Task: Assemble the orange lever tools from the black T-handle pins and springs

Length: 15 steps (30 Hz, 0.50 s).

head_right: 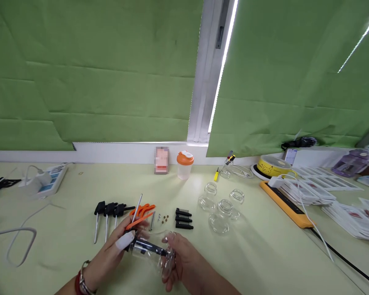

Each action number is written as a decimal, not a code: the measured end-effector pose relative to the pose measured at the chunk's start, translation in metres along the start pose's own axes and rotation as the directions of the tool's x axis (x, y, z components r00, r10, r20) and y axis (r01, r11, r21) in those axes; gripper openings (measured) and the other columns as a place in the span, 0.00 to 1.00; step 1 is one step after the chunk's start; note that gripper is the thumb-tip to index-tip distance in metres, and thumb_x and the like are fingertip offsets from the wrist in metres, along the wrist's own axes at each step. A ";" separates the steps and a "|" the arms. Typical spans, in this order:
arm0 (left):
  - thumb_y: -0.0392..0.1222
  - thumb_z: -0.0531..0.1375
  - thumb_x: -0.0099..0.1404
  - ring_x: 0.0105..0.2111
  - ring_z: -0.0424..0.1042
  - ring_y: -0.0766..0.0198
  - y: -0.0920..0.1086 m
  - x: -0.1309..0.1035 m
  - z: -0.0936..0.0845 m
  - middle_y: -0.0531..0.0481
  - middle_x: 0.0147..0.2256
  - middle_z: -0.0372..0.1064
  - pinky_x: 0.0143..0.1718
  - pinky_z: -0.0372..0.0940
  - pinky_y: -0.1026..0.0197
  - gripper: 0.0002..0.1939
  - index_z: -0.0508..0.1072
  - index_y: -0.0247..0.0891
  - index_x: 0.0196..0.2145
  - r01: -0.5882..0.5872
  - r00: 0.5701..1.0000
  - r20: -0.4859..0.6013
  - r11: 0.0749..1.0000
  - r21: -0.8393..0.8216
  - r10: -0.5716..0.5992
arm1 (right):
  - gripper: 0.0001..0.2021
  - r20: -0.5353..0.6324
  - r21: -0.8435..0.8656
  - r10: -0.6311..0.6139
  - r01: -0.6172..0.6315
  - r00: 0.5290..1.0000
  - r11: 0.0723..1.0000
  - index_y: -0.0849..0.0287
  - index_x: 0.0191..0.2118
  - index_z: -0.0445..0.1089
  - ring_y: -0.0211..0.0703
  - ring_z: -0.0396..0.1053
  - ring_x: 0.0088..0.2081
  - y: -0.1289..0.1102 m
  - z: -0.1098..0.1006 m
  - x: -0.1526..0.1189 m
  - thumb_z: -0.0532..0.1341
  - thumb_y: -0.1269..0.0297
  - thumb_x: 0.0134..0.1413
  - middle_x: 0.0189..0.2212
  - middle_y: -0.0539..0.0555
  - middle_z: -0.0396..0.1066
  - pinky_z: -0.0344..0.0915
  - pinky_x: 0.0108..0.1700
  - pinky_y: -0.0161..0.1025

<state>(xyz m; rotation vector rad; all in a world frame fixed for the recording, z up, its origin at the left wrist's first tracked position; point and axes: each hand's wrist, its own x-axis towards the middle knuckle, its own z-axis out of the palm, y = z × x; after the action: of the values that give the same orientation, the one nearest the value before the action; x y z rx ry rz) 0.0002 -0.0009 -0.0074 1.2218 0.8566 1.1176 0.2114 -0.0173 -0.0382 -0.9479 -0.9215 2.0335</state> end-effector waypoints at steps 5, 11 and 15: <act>0.53 0.54 0.64 0.15 0.57 0.67 -0.005 0.001 0.007 0.58 0.17 0.56 0.16 0.57 0.66 0.15 0.69 0.39 0.39 0.091 0.990 -0.128 0.946 0.311 -0.053 | 0.31 -0.022 -0.563 -0.311 0.245 0.950 0.789 0.57 0.52 0.59 0.44 0.68 0.32 -0.007 -0.001 -0.013 0.64 0.49 0.42 0.36 0.56 0.67 0.68 0.31 0.40; 0.58 0.50 0.64 0.12 0.55 0.68 -0.007 0.002 0.015 0.59 0.14 0.54 0.12 0.53 0.67 0.19 0.63 0.41 0.27 0.219 0.957 -0.230 0.958 0.185 -0.174 | 0.39 0.267 -0.799 -0.645 0.539 0.717 0.268 0.48 0.58 0.56 0.61 0.49 0.60 -0.016 -0.004 -0.022 0.69 0.61 0.38 0.58 0.59 0.53 0.49 0.59 0.56; 0.57 0.50 0.64 0.13 0.58 0.66 -0.016 0.000 0.015 0.58 0.14 0.56 0.14 0.58 0.66 0.17 0.62 0.41 0.27 0.126 0.973 -0.219 0.957 0.260 -0.069 | 0.33 -0.093 -0.481 -0.342 0.259 0.935 0.838 0.50 0.62 0.43 0.54 0.65 0.48 -0.018 -0.001 -0.018 0.51 0.43 0.56 0.55 0.64 0.55 0.69 0.40 0.50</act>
<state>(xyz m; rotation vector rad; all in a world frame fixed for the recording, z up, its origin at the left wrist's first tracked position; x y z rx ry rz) 0.0175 -0.0050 -0.0204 1.2840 1.2515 1.0846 0.2265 -0.0222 -0.0180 -1.1254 -1.3974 1.4597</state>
